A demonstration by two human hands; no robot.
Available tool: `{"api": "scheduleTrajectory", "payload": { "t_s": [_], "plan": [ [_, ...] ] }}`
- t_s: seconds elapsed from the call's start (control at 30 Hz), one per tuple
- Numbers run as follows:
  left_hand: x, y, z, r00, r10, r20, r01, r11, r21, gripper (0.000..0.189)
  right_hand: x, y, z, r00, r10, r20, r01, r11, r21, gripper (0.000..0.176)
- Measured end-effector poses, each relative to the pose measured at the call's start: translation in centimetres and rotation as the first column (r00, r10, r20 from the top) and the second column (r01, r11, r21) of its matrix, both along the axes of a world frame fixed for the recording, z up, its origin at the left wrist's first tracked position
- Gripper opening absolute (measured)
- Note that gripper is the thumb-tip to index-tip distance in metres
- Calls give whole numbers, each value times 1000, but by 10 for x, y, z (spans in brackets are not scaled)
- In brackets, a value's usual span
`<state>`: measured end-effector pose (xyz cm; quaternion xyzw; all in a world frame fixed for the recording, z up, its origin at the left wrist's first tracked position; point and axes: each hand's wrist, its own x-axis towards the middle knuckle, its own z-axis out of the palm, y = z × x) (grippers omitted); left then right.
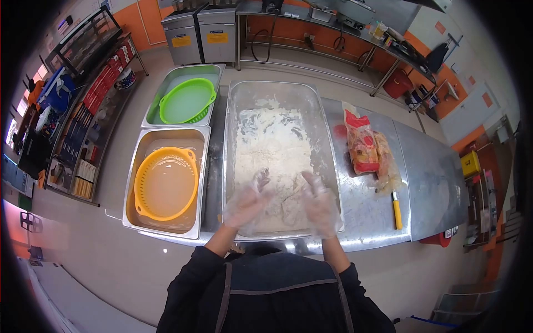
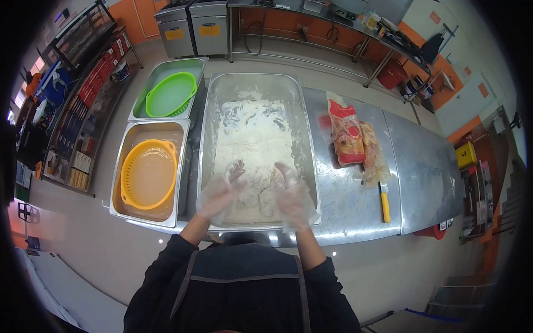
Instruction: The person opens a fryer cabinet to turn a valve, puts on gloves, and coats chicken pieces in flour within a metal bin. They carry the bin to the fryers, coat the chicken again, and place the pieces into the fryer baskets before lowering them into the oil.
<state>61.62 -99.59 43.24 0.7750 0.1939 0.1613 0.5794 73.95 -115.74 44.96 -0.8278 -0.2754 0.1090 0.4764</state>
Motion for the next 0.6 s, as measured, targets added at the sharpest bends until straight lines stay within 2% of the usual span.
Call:
{"api": "scheduleTrajectory", "payload": {
  "t_s": [0.03,0.07,0.1,0.17,0.2,0.23,0.27,0.33,0.37,0.43,0.47,0.53,0.57,0.6],
  "plan": [
    [1,2,-6,997,51,57,-47,997,-66,37,7,7,5,948,-46,-315,114,973,200,29],
    [2,4,-8,990,114,84,-104,988,-114,37,10,11,13,800,-21,-600,281,896,344,29],
    [2,7,-5,977,193,88,-180,974,-141,37,10,6,22,829,-152,-538,323,916,239,27],
    [2,10,7,938,335,91,-329,941,-78,33,19,-12,38,853,-379,-358,419,907,39,27],
    [-10,11,29,906,423,-10,-418,899,126,31,26,-19,38,888,-428,-167,428,903,-35,29],
    [-21,11,42,846,524,-93,-470,818,331,31,33,-29,36,894,-447,31,448,888,-105,32],
    [-28,11,45,823,566,-46,-480,737,476,31,40,-38,32,871,-435,229,475,865,-164,36],
    [-46,8,46,768,637,66,-477,502,721,34,61,-53,8,875,-288,390,417,857,-302,41],
    [-52,10,33,782,623,-27,-364,491,791,35,68,-56,-1,865,-202,460,392,844,-366,44],
    [-52,19,1,761,612,-216,-124,463,877,37,76,-53,-2,927,-159,339,297,862,-410,49],
    [-48,15,7,737,615,-280,-106,515,851,41,81,-51,-3,952,-129,279,243,870,-429,51],
    [-37,5,20,687,606,-401,-87,616,783,47,98,-51,-27,955,-36,293,174,871,-459,47],
    [-36,10,11,686,607,-402,-149,658,738,46,106,-48,-37,953,11,301,138,871,-471,46],
    [-38,19,-12,686,604,-405,-205,695,689,46,108,-48,-40,985,-72,154,117,945,-305,43]
  ]
}}
